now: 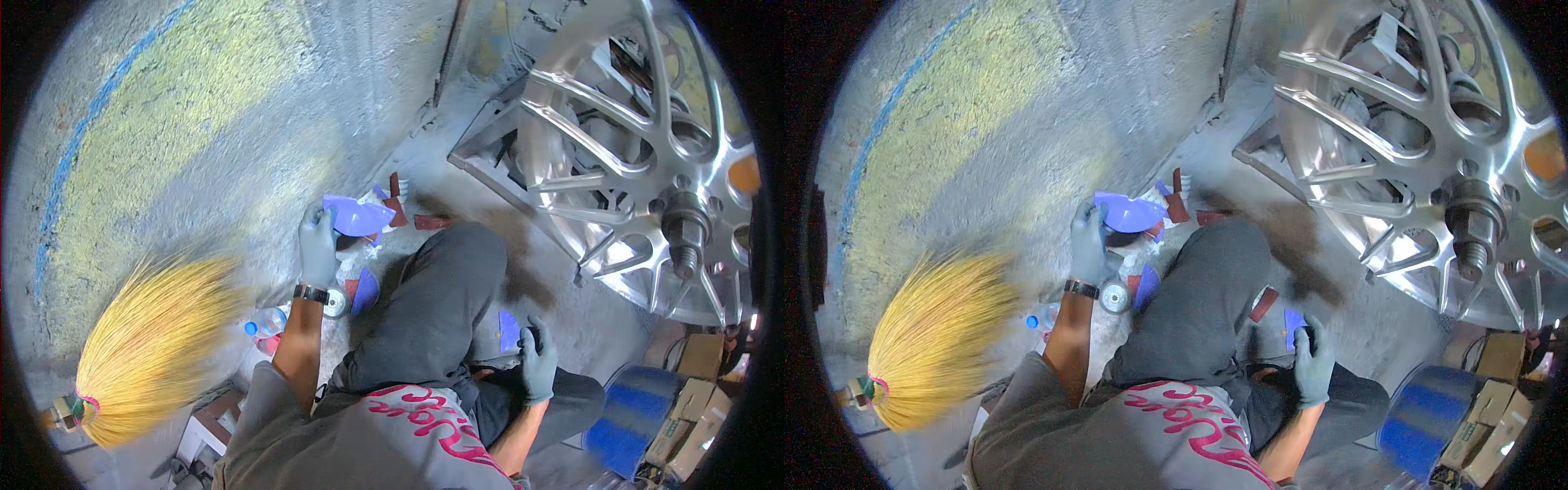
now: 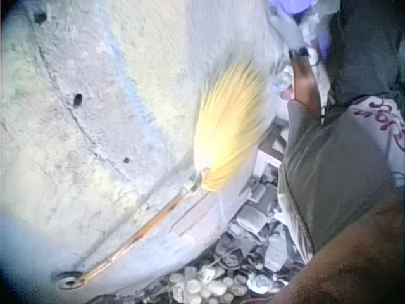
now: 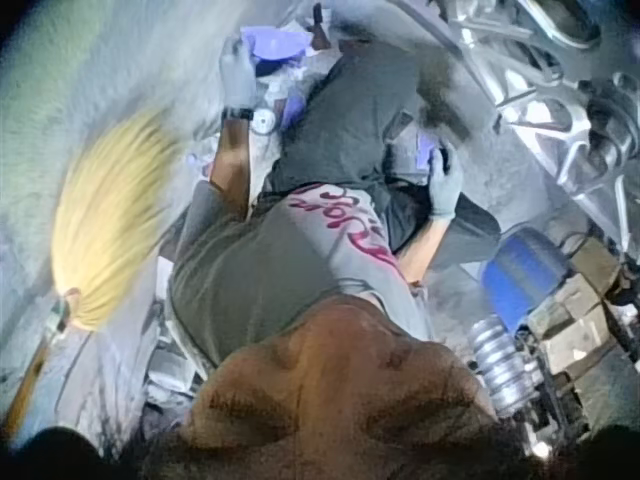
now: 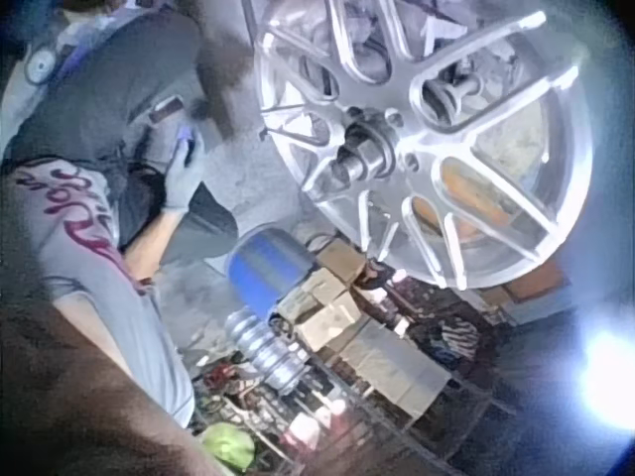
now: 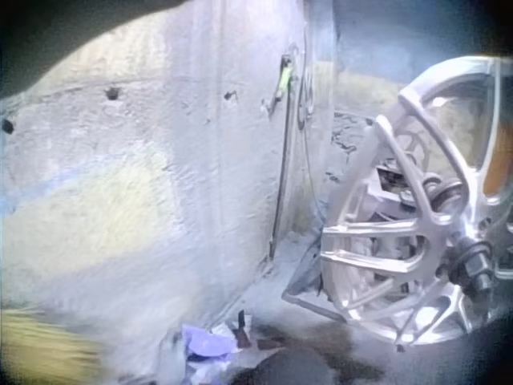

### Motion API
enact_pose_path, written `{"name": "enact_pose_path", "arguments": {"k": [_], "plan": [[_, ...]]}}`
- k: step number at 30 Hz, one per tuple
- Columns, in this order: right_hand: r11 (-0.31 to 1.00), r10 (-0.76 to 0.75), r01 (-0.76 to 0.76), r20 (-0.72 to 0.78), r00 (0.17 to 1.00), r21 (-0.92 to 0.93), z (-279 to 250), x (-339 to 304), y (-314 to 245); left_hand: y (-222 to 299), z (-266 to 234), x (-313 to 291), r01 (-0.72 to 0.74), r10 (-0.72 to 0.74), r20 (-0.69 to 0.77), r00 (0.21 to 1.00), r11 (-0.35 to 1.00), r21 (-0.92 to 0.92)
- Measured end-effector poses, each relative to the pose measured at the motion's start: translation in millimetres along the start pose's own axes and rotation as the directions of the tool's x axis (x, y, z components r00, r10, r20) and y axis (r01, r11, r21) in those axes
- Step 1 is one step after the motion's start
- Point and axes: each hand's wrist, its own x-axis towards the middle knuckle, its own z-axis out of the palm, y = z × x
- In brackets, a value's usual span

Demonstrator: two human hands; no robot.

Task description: The person sits on the floor and uses a purple sanding pad to polish the spokes and rim of a silver alloy wheel mounted on a stand. They then switch to a red sanding block to continue polishing the inner barrel of the rotating wheel.

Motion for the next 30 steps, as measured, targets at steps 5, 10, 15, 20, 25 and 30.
{"name": "enact_pose_path", "arguments": {"k": [5, 10, 15, 20, 25, 30], "plan": [[0.996, -0.082, 0.079, -0.056, 0.995, -0.051, -1.5, -8.4, 17.5, -70.8, -16.1, 43.2, -0.143, 0.105, 0.108, 0.989, 0.878, 0.457], [0.998, -0.033, 0.031, -0.055, 0.998, -0.046, 0.3, -19.0, 22.9, -129.0, -24.0, 39.1, 0.000, 0.084, -0.045, 0.995, 0.476, 0.880], [0.984, -0.042, 0.028, -0.080, 0.996, -0.174, -2.6, -21.0, 40.0, -156.1, -7.9, 22.8, -0.187, -0.008, 0.231, 0.973, 0.562, 0.806], [0.986, -0.038, 0.032, -0.039, 0.998, -0.161, 1.4, 16.6, 37.1, -170.8, -2.4, -35.8, -0.263, -0.264, 0.487, 0.832, 0.586, 0.767], [0.994, 0.107, -0.106, -0.034, 0.994, 0.034, 31.9, 95.2, 93.9, -167.9, -5.6, -82.3, -0.266, -0.466, 0.598, 0.653, 0.598, 0.756], [0.917, 0.398, -0.398, 0.084, 0.913, -0.025, 100.5, 131.5, 168.7, -150.8, -22.0, -79.4, -0.236, -0.514, 0.546, 0.661, 0.548, 0.802]]}}
